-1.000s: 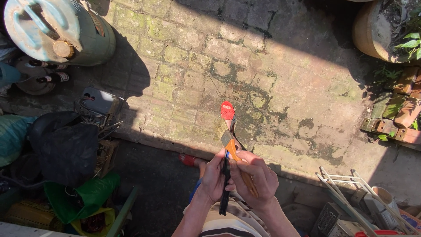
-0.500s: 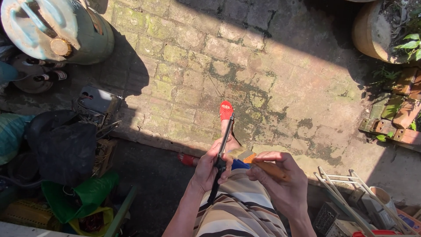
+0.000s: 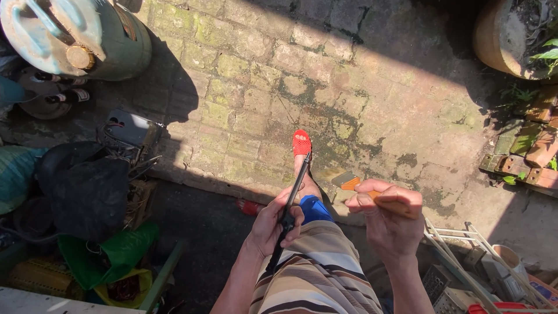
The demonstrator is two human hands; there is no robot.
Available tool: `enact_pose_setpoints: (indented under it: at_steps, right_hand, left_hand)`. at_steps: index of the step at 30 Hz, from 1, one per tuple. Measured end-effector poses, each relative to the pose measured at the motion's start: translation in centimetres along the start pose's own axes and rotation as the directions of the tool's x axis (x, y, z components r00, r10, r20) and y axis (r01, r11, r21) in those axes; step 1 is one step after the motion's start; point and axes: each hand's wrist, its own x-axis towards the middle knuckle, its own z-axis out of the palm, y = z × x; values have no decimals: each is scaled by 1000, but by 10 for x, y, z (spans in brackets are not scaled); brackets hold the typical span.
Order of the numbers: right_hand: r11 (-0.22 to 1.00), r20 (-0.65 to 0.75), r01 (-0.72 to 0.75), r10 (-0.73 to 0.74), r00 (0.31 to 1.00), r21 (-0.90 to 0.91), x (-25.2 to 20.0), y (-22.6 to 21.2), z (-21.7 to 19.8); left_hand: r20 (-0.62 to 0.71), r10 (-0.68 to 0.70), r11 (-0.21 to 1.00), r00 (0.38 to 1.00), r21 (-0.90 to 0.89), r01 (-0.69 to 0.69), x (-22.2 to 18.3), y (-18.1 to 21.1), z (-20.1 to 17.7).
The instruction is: Cleaning a black plastic component with a brush and applying a liquid treatment.
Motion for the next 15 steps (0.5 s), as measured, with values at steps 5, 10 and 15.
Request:
enact_pose_setpoints:
  at_steps: [5, 10, 15]
  right_hand:
    - [988, 198, -145, 131, 971, 58, -18, 28, 32]
    - [794, 344, 380, -231, 910, -475, 0, 35, 38]
    - [993, 43, 9, -4, 999, -119, -3, 12, 12]
  left_hand:
    - [-5, -20, 999, 1000, 51, 20, -24, 36, 87]
    - [-55, -34, 996, 998, 80, 38, 6, -1, -3]
    - [-78, -28, 997, 997, 66, 33, -15, 27, 40]
